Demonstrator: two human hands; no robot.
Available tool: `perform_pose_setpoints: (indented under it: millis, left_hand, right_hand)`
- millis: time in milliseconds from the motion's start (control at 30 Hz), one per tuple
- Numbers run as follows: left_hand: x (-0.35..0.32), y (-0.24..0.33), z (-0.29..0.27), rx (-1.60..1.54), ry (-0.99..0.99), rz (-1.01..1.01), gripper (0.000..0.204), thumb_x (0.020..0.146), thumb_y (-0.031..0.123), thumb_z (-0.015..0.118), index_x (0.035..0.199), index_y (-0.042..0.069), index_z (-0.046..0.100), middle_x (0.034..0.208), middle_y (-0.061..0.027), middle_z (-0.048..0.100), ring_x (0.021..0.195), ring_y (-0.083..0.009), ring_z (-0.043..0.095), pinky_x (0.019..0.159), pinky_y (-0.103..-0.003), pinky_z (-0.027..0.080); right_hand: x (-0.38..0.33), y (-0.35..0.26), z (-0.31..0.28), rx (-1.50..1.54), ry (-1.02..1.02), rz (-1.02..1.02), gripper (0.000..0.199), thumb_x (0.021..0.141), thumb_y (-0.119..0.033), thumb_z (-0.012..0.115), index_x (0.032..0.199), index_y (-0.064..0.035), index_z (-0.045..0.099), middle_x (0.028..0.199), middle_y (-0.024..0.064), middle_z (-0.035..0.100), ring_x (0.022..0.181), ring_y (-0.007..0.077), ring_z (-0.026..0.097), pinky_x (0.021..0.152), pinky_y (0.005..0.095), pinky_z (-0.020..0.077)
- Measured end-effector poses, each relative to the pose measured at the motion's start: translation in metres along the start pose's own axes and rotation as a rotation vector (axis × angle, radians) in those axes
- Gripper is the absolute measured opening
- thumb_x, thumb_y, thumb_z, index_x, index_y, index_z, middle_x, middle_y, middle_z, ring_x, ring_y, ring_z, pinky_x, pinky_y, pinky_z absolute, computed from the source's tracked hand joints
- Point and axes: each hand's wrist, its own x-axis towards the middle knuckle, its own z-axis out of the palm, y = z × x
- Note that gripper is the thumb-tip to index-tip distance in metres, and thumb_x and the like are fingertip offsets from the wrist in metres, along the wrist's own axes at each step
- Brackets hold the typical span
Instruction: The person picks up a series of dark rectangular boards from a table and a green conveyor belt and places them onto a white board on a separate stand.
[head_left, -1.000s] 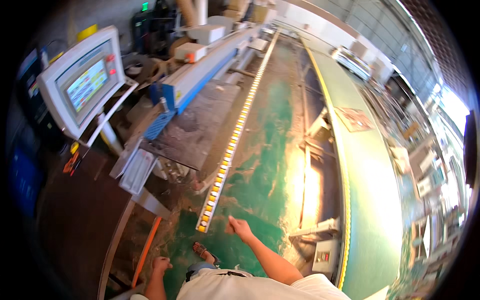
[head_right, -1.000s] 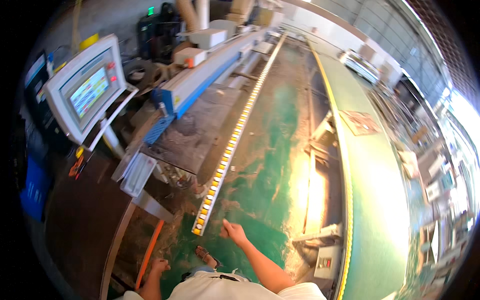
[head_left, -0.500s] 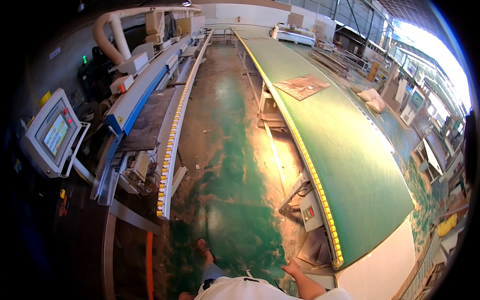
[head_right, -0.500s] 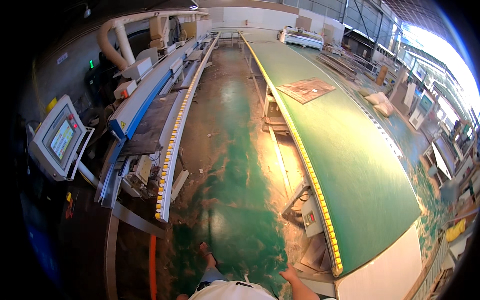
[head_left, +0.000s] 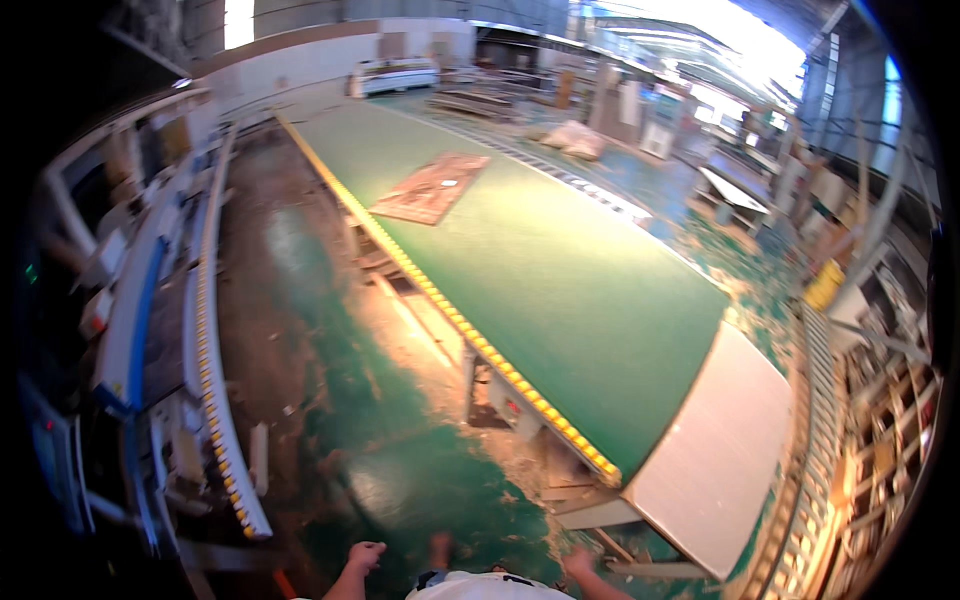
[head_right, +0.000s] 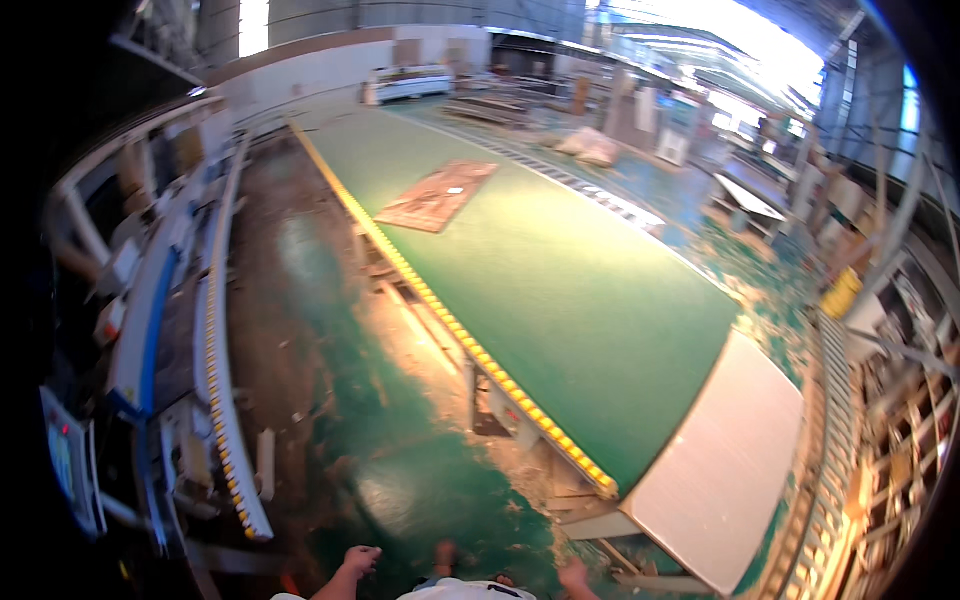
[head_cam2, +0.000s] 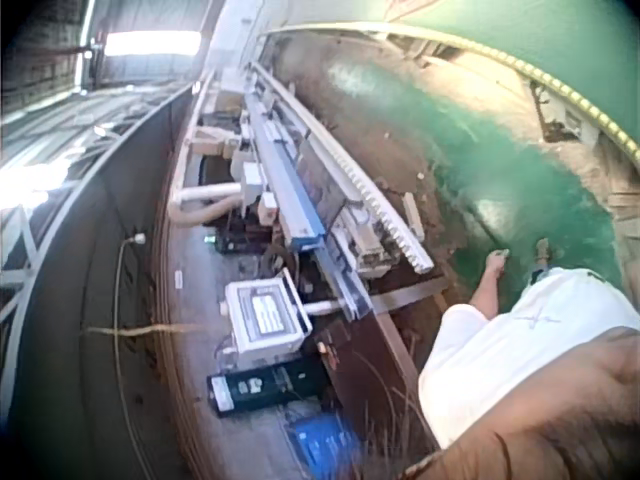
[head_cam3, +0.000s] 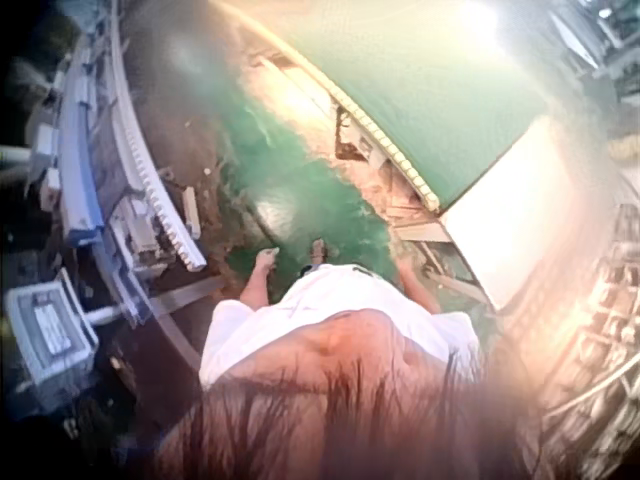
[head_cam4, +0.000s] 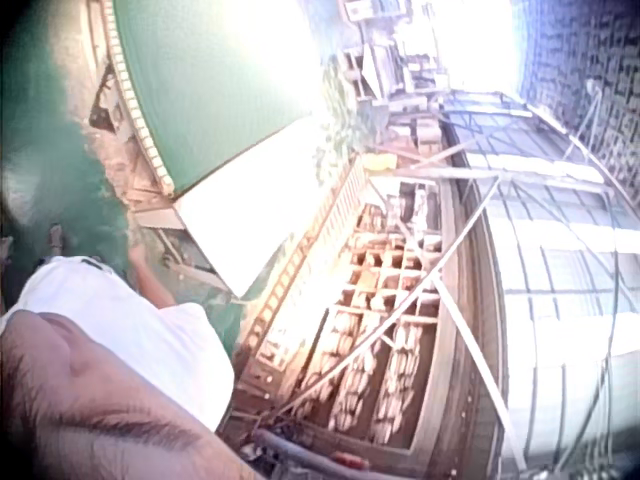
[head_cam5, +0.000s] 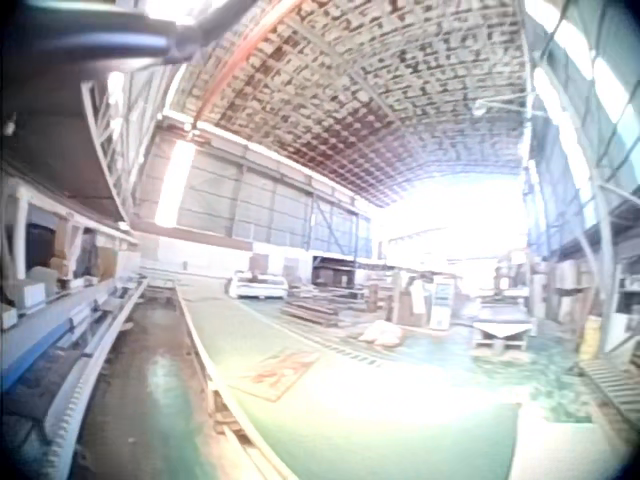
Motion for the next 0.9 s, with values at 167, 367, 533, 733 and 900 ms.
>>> perform_pose_setpoints:
  millis: [167,367,533,733,900]
  left_hand:
    - [0.047,0.066,0.032,-0.074,-0.237,-0.026,0.055,0.100,0.048,0.052,0.102,-0.004,0.067,0.078,-0.0131,0.066,0.061,-0.0261,0.067,0.057,-0.039,0.059]
    - [0.050,0.104,0.111,0.244,-0.357,0.127,0.048,0.098,0.041,0.057,0.113,-0.003,0.066,0.084,-0.0155,0.069,0.061,-0.0247,0.068,0.060,-0.038,0.059]
    - [0.066,0.120,0.137,0.516,-0.417,0.190,0.044,0.095,0.033,0.062,0.123,-0.001,0.060,0.116,-0.0136,0.066,0.085,-0.0266,0.070,0.069,-0.038,0.059]
    - [0.056,0.140,0.140,0.451,-0.499,0.202,0.043,0.094,0.031,0.064,0.123,-0.001,0.060,0.107,-0.0132,0.067,0.080,-0.0252,0.069,0.066,-0.036,0.058]
    - [0.055,0.122,0.120,0.324,-0.394,0.137,0.035,0.093,0.029,0.065,0.112,0.000,0.064,0.089,-0.0115,0.068,0.068,-0.0222,0.066,0.056,-0.034,0.054]
  right_hand:
    - [-0.016,-0.024,-0.006,0.612,-0.336,0.244,0.039,0.090,-0.027,0.068,0.117,0.0018,0.066,0.106,0.0148,0.072,0.089,0.0232,0.072,0.077,0.0383,0.0564]
    - [-0.076,0.016,-0.004,0.857,-0.174,0.360,0.031,0.092,-0.018,0.064,0.116,-0.0001,0.067,0.100,0.0101,0.073,0.083,0.0183,0.072,0.061,0.0315,0.0540]
    - [-0.139,0.045,0.002,0.830,-0.008,0.563,0.030,0.087,-0.014,0.063,0.113,0.0010,0.066,0.085,0.0123,0.070,0.070,0.0247,0.069,0.061,0.0380,0.0558]
    - [-0.218,0.110,0.060,0.561,0.003,0.552,0.029,0.089,-0.024,0.062,0.104,0.0001,0.068,0.091,0.0139,0.070,0.081,0.0281,0.064,0.070,0.0455,0.0517]
    - [-0.227,0.092,0.050,0.801,0.025,0.571,0.030,0.089,-0.022,0.060,0.108,-0.0007,0.068,0.093,0.0150,0.070,0.082,0.0289,0.061,0.069,0.0461,0.0503]
